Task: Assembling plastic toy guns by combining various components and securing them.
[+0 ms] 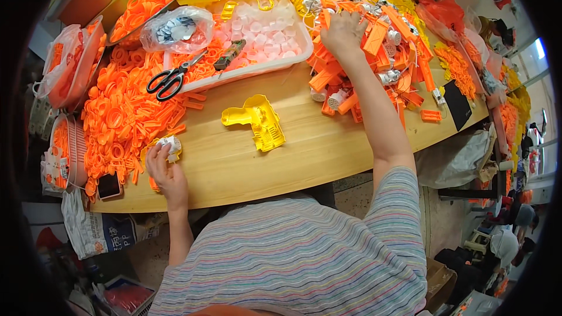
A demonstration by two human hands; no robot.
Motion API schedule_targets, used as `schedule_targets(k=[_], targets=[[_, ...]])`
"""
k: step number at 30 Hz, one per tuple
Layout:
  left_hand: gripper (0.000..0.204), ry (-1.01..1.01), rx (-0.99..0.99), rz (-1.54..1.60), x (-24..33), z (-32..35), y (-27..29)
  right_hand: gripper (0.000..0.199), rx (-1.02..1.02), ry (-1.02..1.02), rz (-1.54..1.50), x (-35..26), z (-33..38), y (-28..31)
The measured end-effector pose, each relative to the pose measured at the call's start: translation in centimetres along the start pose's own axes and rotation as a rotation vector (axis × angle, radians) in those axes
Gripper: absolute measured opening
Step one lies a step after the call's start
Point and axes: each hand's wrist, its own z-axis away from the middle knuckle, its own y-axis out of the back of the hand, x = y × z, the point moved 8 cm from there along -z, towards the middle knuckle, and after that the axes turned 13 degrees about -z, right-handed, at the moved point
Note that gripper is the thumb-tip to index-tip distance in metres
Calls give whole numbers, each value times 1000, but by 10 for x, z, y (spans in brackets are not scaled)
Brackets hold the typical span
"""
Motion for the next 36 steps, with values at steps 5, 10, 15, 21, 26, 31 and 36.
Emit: schedule_targets(k=[5, 10, 15, 21, 26, 31, 36], targets=[[38, -108, -139, 320, 44, -21, -28, 37, 94, -70, -315, 22, -25, 5], [28, -94, -305, 723, 96, -68, -53, 19, 146, -301, -1440, 18, -18, 22], [26, 105, -620, 1288, 166, -107, -80, 17, 123, -371, -1888, -52, 56, 38], [27, 10, -652, 1087, 198, -123, -94, 29, 166, -7, -1732, -136, 158, 47], [23, -3, -897, 925, 169, -106, -90, 52, 149, 354, -1388, -146, 198, 57], [29, -128, -1276, 810, 151, -82, -68, 60, 258, 315, -1254, -113, 211, 54], [30, -214, -1422, 790, 153, -65, -46, 67, -331, 45, -1852, -128, 208, 2]])
